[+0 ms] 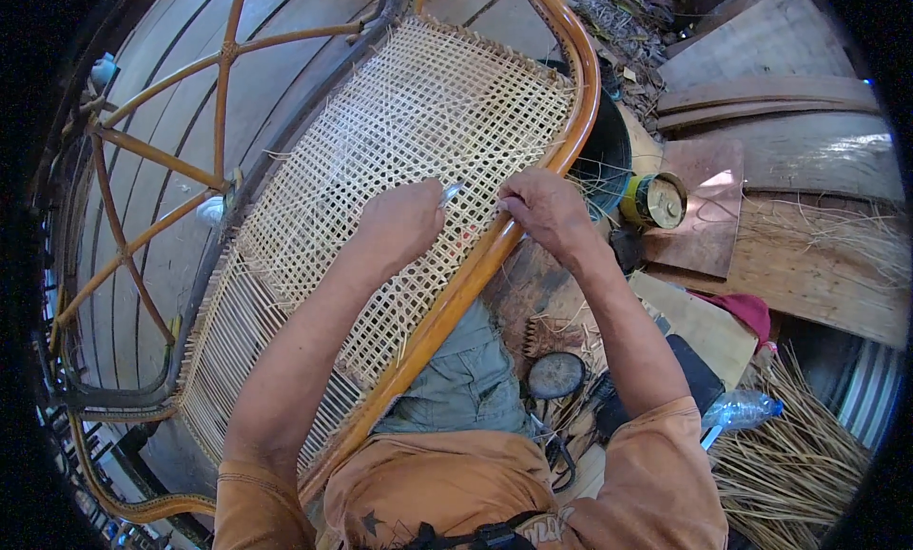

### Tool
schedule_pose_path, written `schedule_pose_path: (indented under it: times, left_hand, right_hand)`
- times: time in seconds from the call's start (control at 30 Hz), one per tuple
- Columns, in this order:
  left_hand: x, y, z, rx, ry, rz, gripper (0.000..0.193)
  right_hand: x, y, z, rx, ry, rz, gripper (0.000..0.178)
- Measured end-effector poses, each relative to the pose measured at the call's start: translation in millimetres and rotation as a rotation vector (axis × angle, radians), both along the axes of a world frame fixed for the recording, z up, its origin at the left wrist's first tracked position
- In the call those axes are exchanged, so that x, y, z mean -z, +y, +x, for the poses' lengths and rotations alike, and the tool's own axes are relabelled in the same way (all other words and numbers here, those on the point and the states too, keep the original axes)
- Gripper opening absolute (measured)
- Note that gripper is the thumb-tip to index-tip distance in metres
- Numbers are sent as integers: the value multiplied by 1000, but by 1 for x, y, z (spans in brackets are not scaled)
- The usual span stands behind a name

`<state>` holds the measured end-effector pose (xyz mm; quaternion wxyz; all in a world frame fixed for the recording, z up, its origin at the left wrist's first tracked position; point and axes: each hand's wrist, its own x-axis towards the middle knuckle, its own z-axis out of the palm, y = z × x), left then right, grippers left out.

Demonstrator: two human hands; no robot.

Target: Weaving and repairing a rattan chair frame using natural fiber strips.

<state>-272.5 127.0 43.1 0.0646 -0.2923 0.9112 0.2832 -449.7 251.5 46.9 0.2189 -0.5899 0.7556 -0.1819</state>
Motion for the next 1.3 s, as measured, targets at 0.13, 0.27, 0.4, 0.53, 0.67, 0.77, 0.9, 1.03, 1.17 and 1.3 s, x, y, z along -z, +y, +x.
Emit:
schedule_pose_path:
  times: [0.13, 0.27, 0.4, 0.53, 0.67, 0.77, 0.9, 1.03, 1.17, 1.3]
  left_hand:
    - [2, -10, -7, -73, -82, 182, 34]
    - [8, -18, -8, -86, -61, 313, 43]
    - [15, -28, -6, -9, 1, 423, 45]
    - [19, -36, -3, 46, -13, 452, 38]
    - [21, -36, -1, -13, -7, 534, 38]
    - [21, -36, 0, -32, 4, 567, 39]
    - [22, -36, 1, -32, 5, 586, 39]
    - [19, -34, -1, -17, 30, 504, 36]
    - [7, -40, 12, 45, -26, 389, 35]
    - [-13, -62, 74, -60, -155, 152, 34]
  right_hand:
    - [-1, -1, -2, -11, -16, 16, 15]
    - [1, -3, -5, -28, -30, 21, 15]
    - [3, -5, -5, -67, 33, 46, 15]
    - [0, -5, -5, -56, 23, 78, 15]
    - [-6, -3, -12, 64, -262, 116, 11]
    - [-6, -1, -17, 58, -250, 58, 11]
    - [-4, 4, -13, -56, -170, 4, 14]
    - [-7, 12, 4, -226, 39, -59, 17]
    - [-17, 15, 9, -176, 137, -108, 18]
    - [-18, 5, 14, -17, 13, -61, 16]
